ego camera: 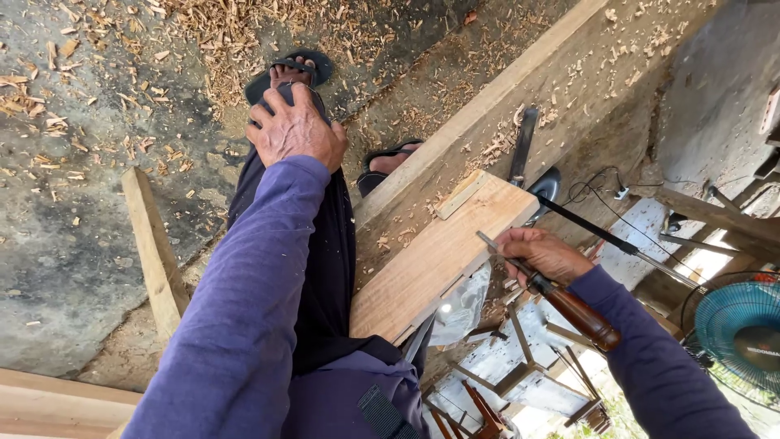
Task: Creating a mortise in a wood plank using a chisel and hammer.
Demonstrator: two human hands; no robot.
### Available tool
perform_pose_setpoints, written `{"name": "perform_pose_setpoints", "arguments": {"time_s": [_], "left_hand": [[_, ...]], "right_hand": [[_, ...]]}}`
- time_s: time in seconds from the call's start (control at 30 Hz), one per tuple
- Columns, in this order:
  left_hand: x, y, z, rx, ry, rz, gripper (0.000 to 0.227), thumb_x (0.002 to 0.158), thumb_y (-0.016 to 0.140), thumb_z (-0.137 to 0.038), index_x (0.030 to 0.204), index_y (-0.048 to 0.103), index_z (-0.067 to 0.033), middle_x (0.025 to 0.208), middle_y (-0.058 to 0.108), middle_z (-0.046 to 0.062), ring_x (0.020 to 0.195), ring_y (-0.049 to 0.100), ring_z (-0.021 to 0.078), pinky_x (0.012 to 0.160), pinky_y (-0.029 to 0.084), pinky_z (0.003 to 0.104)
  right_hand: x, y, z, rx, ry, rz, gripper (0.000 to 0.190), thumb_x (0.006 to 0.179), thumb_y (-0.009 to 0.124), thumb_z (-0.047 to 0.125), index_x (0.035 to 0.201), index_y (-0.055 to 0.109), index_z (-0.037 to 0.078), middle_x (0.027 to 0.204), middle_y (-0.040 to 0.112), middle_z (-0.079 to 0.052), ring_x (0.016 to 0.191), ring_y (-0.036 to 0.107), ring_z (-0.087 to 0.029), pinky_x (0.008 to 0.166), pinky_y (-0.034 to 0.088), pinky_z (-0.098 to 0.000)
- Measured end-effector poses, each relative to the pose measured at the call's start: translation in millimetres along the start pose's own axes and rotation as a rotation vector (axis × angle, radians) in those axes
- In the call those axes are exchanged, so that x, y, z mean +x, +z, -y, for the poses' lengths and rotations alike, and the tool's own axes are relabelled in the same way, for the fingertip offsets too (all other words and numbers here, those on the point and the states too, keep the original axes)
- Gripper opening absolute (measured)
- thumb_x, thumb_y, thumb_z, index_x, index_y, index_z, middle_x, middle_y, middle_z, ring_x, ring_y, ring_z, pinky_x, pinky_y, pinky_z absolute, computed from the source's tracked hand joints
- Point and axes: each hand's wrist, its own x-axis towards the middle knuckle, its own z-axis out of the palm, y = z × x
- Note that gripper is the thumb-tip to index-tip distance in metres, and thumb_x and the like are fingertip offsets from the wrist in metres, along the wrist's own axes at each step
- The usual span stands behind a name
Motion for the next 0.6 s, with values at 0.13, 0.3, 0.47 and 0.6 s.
{"name": "perform_pose_setpoints", "arguments": {"time_s": [0.13,0.3,0.47,0.6], "left_hand": [[0,0,1,-0.007,0.01,-0.02,0.076,0.075,0.078,-0.049,0.136,0.05,-0.0112,0.131,0.044,0.022,0.123,0.043,0.0485,0.097,0.037,0.061],[-3,-7,4,-0.052,0.021,-0.014,0.072,0.078,0.076,-0.047,0.14,0.052,-0.0194,0.136,0.046,0.019,0.129,0.044,0.0459,0.105,0.037,0.06],[-9,-15,7,-0.074,-0.013,0.027,0.071,0.08,0.074,-0.049,0.139,0.053,-0.0172,0.144,0.043,0.022,0.135,0.04,0.0472,0.107,0.035,0.061],[-21,6,14,-0.023,0.146,-0.196,0.078,0.079,0.075,-0.055,0.14,0.051,-0.0117,0.153,0.034,0.027,0.132,0.039,0.051,0.109,0.031,0.062]], "right_hand": [[-47,8,22,0.153,-0.362,-0.237,0.019,0.101,0.061,0.018,0.112,0.064,0.003,0.068,0.063,-0.002,0.05,0.059,-0.01,0.044,0.051,-0.027],[-84,31,-20,0.72,-0.935,-0.248,0.022,0.109,0.058,0.028,0.124,0.062,0.012,0.073,0.063,0.001,0.06,0.063,-0.011,0.056,0.054,-0.0296],[2,113,-150,0.911,-0.616,-0.467,0.033,0.102,0.058,0.037,0.111,0.065,0.007,0.063,0.053,0.003,0.052,0.053,-0.011,0.046,0.046,-0.0299],[53,189,-222,0.96,-0.493,-0.518,0.033,0.094,0.064,0.04,0.101,0.067,0.008,0.058,0.051,0.0,0.043,0.05,-0.013,0.039,0.043,-0.0302]]}}
